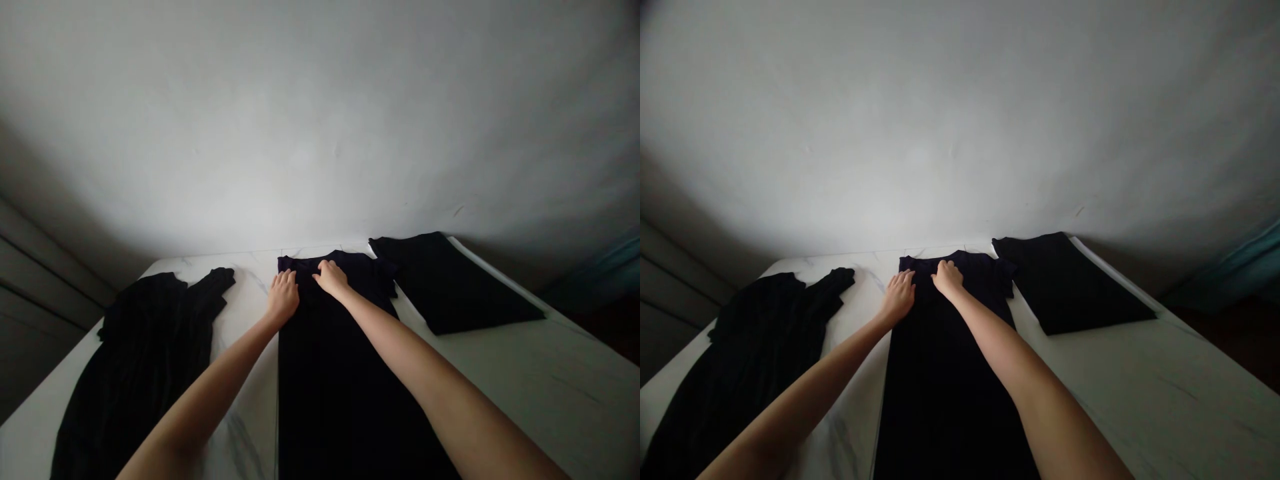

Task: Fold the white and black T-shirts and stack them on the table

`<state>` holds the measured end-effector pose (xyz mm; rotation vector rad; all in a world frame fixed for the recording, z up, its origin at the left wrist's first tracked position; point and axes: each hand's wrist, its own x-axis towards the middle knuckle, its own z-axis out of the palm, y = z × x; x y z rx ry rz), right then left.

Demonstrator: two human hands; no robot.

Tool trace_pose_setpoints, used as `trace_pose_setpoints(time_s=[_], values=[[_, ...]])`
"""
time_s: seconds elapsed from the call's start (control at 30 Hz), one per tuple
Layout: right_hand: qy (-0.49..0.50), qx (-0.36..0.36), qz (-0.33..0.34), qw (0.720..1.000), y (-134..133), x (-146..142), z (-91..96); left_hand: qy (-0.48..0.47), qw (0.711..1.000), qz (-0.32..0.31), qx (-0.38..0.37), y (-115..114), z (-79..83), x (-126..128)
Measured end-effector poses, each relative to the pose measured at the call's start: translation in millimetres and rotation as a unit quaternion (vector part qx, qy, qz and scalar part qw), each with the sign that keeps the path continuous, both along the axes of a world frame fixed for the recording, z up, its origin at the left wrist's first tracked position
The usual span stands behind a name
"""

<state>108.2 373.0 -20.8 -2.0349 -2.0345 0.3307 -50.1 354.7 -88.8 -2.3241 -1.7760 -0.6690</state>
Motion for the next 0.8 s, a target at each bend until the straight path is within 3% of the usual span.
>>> trace_pose_setpoints(time_s=[0.17, 0.3, 0.47, 0.6, 0.8], values=[[0.000, -0.011, 0.012, 1.000, 16, -8, -4.8, 0.023, 0.998, -0.030, -0.048, -38, -13.2, 0], [-0.001, -0.007, 0.014, 1.000, 17, -14, -3.4, 0.041, 0.996, -0.037, -0.067, -44, -9.5, 3], [-0.019, 0.085, 0.046, 0.995, 4, -22, -7.3, 0.057, 0.994, -0.034, -0.086, -43, -6.5, 4], [0.010, 0.137, 0.116, 0.984, -5, -35, -16.0, 0.033, 0.988, -0.041, -0.143, -20, 3.4, -6], [0.001, 0.097, 0.124, 0.988, -11, -56, -23.6, -0.002, 0.997, 0.032, -0.074, 43, 27.6, -25]])
